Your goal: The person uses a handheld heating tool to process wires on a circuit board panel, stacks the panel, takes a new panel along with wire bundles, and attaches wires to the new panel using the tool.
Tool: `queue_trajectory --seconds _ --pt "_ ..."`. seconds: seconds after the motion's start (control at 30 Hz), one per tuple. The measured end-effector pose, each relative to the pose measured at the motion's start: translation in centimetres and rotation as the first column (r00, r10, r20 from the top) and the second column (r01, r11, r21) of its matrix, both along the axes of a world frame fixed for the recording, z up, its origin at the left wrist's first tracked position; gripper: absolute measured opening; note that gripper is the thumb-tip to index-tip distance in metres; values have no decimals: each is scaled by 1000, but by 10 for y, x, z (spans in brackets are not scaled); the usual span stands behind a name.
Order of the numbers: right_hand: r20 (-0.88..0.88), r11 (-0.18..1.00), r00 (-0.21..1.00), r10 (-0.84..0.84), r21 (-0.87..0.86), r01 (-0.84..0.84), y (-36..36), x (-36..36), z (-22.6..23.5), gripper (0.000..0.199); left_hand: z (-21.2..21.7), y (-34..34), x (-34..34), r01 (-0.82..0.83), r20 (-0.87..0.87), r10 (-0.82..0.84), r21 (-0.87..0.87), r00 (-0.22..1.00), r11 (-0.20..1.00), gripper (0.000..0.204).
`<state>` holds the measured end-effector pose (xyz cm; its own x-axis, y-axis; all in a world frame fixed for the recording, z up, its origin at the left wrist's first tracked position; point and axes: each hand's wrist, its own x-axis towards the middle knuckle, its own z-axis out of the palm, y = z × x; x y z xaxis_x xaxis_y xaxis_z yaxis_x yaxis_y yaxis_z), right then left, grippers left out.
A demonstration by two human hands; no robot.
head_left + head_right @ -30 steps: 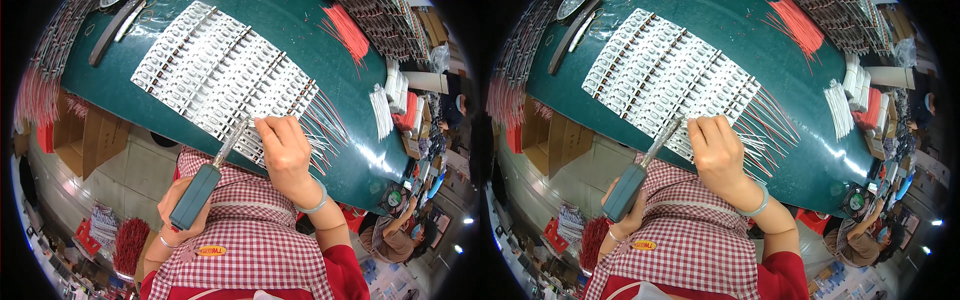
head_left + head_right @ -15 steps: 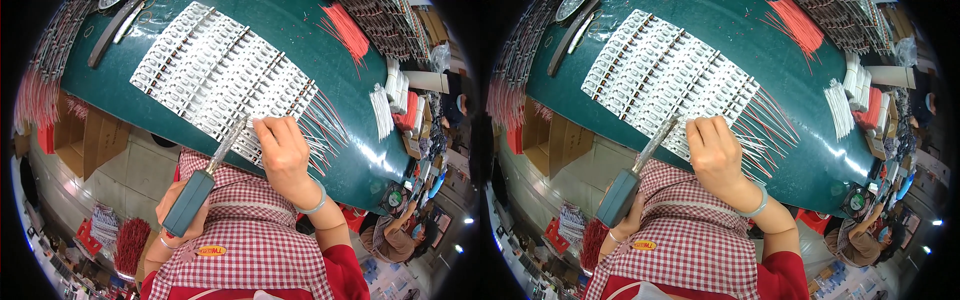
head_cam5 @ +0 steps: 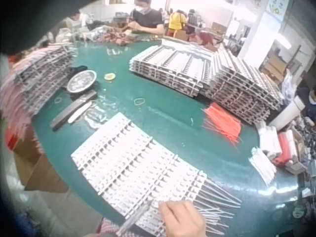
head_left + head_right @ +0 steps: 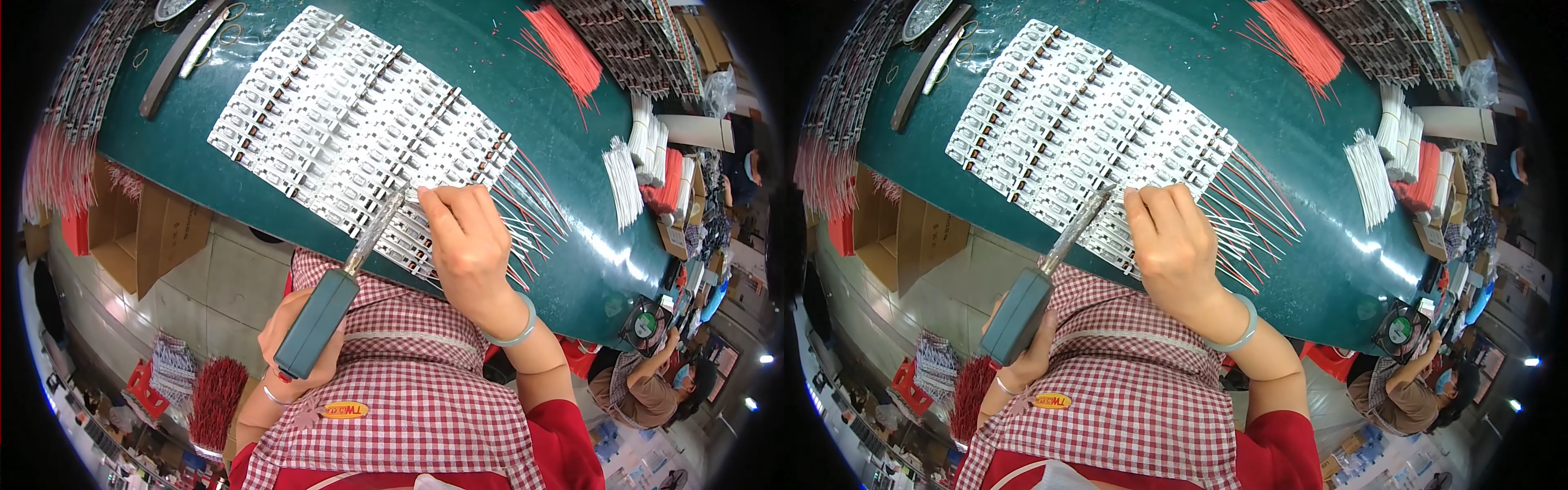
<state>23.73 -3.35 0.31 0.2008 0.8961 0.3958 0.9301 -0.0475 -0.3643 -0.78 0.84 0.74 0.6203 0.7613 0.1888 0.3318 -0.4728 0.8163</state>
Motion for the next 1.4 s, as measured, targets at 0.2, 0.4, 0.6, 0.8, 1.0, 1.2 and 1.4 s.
queue_trajectory --seconds 0.2,0.4,0.6,0.8,1.0,1.2,1.4 --pt "69 999 996 53 11 -53 1 4 -4 36 -1 3 7 36 17 -36 -3 999 999 25" --pt "76 998 995 63 -2 -63 2 4 -3 35 3 5 10 43 -9 -43 10 999 999 22" --pt "86 998 994 66 -7 -65 2 4 -3 35 5 3 4 16 -27 -16 4 1000 1000 23" --pt "65 998 996 63 -10 -63 2 5 -3 35 0 -2 -6 2 -56 0 28 998 1000 23" --pt "49 998 998 39 47 -41 3 13 -3 37 -1 1 2 -9 -25 10 30 1000 1000 25" --pt "55 998 997 53 19 -54 5 17 -5 38 -2 7 12 26 37 -25 -14 999 1000 29" --pt "68 999 996 49 -8 -48 6 17 -3 38 1 11 21 47 33 -47 -17 998 999 25"
